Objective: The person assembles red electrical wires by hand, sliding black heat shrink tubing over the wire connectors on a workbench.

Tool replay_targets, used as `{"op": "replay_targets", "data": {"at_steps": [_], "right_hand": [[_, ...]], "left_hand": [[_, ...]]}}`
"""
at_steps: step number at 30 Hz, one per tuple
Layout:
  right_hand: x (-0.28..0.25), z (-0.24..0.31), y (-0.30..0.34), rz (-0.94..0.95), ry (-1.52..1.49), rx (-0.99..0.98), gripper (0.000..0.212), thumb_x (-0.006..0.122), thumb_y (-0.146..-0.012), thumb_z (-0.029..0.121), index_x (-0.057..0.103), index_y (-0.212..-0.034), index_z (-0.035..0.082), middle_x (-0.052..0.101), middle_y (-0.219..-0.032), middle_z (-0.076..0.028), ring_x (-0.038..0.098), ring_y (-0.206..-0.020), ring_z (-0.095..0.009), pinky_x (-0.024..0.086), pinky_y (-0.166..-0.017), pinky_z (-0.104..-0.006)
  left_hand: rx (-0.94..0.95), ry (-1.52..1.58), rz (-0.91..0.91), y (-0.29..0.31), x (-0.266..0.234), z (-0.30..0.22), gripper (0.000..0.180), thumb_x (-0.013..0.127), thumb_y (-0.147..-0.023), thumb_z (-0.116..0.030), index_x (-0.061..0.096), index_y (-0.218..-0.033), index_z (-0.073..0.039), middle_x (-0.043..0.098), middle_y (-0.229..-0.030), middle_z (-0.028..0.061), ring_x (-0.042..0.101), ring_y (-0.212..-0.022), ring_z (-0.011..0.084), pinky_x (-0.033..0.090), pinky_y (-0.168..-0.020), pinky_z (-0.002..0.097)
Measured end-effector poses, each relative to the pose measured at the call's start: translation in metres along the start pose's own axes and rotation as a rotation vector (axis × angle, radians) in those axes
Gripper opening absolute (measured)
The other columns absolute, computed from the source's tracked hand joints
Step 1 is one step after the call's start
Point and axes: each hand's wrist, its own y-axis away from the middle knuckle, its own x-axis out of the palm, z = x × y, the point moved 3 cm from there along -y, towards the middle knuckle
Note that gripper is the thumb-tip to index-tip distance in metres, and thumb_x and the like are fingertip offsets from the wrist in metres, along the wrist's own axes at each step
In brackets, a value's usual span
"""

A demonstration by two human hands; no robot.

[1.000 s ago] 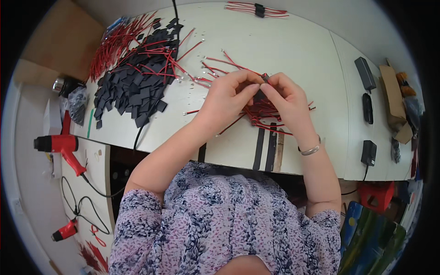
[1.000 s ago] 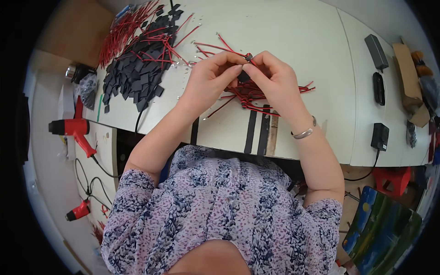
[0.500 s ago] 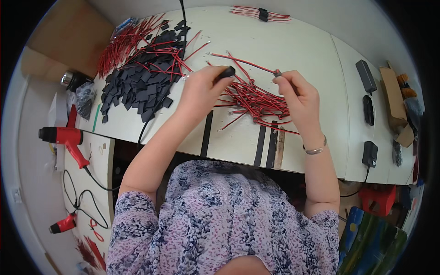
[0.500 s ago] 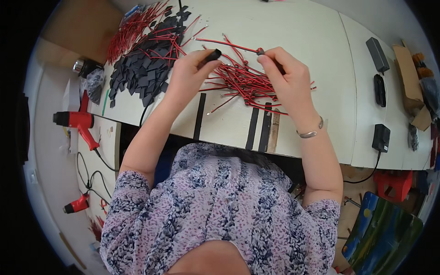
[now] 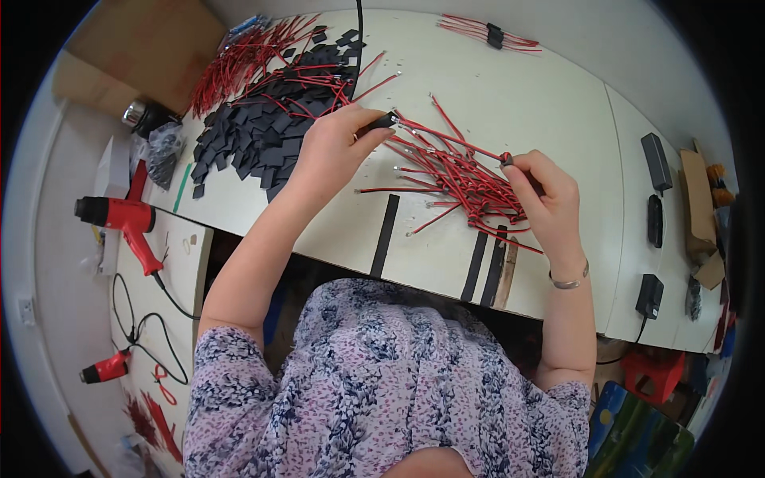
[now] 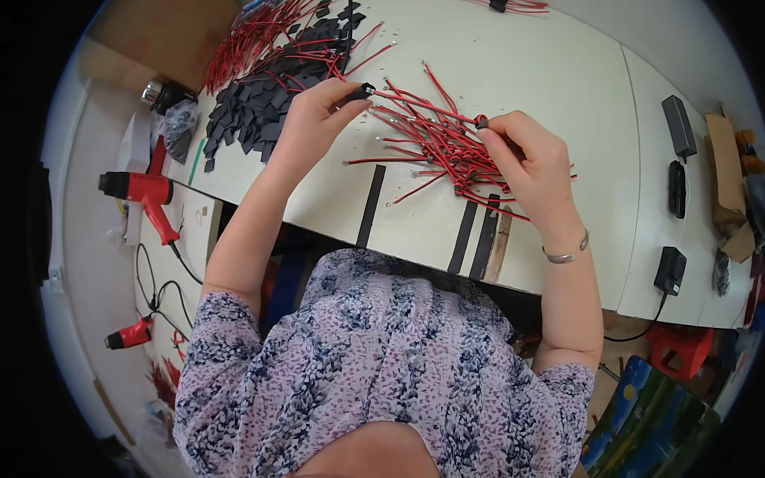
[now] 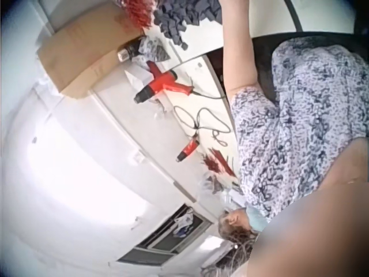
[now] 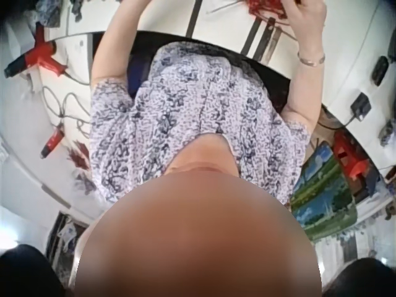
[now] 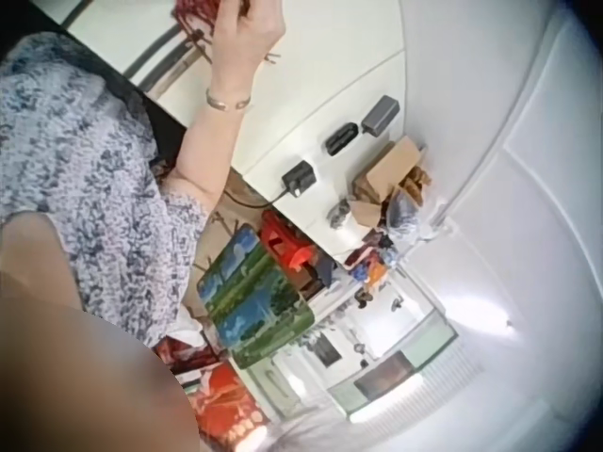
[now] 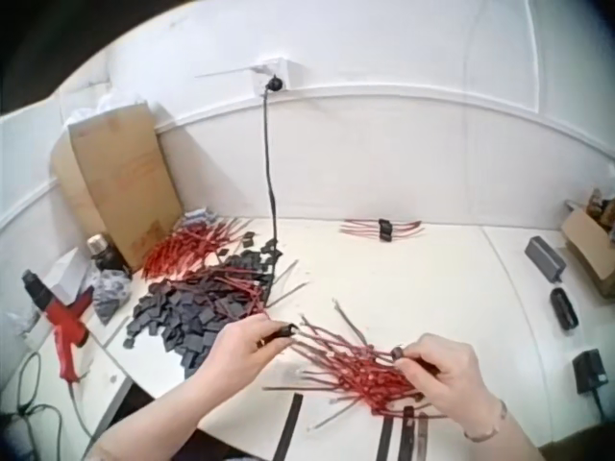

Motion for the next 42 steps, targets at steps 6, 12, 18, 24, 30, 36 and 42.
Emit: {"op": "replay_targets", "data": {"at_steps": [6, 12, 18, 24, 30, 36, 42], "right_hand": [[0.012, -0.002, -0.002, 0.116, 0.153, -0.092, 0.008, 0.063, -0.094, 0.007, 0.064, -0.095, -0.001, 0.057, -0.079, -0.010, 0.056, -0.065, -0.023, 0.045, -0.060, -0.0316], [0.017, -0.016, -0.001, 0.143, 0.054, 0.019, 0.012, 0.060, -0.095, 0.010, 0.063, -0.099, -0.001, 0.062, -0.085, -0.012, 0.059, -0.069, -0.026, 0.048, -0.065, -0.0356], [0.013, -0.015, 0.000, 0.244, -0.078, 0.287, 0.012, 0.060, -0.093, 0.009, 0.062, -0.096, -0.003, 0.059, -0.072, -0.009, 0.050, -0.064, -0.013, 0.044, -0.060, -0.0292], [-0.001, -0.024, -0.002, -0.001, -0.433, 0.357, 0.012, 0.059, -0.097, 0.011, 0.065, -0.094, 0.001, 0.056, -0.074, 0.007, 0.046, -0.067, -0.001, 0.036, -0.059, -0.0194], [0.011, -0.009, 0.003, 0.170, -0.660, 0.354, 0.012, 0.059, -0.100, 0.011, 0.066, -0.099, 0.002, 0.054, -0.076, 0.008, 0.040, -0.064, 0.001, 0.031, -0.056, -0.0184], [0.008, -0.020, 0.005, 0.220, -0.739, 0.400, 0.013, 0.058, -0.101, 0.011, 0.065, -0.105, 0.001, 0.053, -0.078, 0.009, 0.037, -0.064, 0.001, 0.027, -0.054, -0.0177], [0.006, -0.022, 0.003, 0.170, -0.721, 0.433, 0.012, 0.059, -0.101, 0.010, 0.064, -0.104, 0.000, 0.055, -0.081, 0.008, 0.041, -0.067, 0.002, 0.031, -0.056, -0.0160]], "left_hand": [[0.697, -0.293, -0.010, -0.007, 0.026, -0.035, 0.032, 0.076, -0.073, -0.009, 0.070, -0.104, -0.007, 0.065, -0.091, 0.0084, 0.062, -0.089, 0.0287, 0.051, -0.078, 0.0394], [0.812, -0.198, 0.067, -0.012, 0.056, -0.063, 0.036, 0.077, -0.071, -0.008, 0.068, -0.105, -0.003, 0.063, -0.087, 0.0079, 0.062, -0.089, 0.0274, 0.050, -0.080, 0.0382], [0.840, -0.299, 0.081, -0.006, 0.060, -0.083, 0.040, 0.077, -0.073, -0.008, 0.067, -0.111, -0.005, 0.064, -0.092, 0.0080, 0.061, -0.090, 0.0278, 0.050, -0.083, 0.0378], [0.723, -0.106, -0.409, 0.032, 0.050, -0.091, 0.040, 0.078, -0.079, -0.011, 0.065, -0.116, -0.003, 0.062, -0.090, 0.0048, 0.059, -0.083, 0.0194, 0.047, -0.076, 0.0290], [-0.177, 1.090, 0.205, 0.024, 0.075, -0.083, 0.028, 0.070, -0.091, -0.009, 0.069, -0.118, -0.001, 0.063, -0.100, -0.0006, 0.057, -0.082, 0.0048, 0.046, -0.069, 0.0186], [0.146, 0.663, 0.005, 0.026, 0.071, -0.094, 0.023, 0.070, -0.091, -0.007, 0.069, -0.114, 0.000, 0.065, -0.095, 0.0025, 0.062, -0.083, 0.0087, 0.050, -0.072, 0.0221], [0.175, 0.619, 0.010, 0.017, 0.075, -0.093, 0.024, 0.071, -0.090, -0.007, 0.071, -0.114, -0.003, 0.067, -0.098, 0.0045, 0.063, -0.085, 0.0097, 0.051, -0.073, 0.0238]]}}
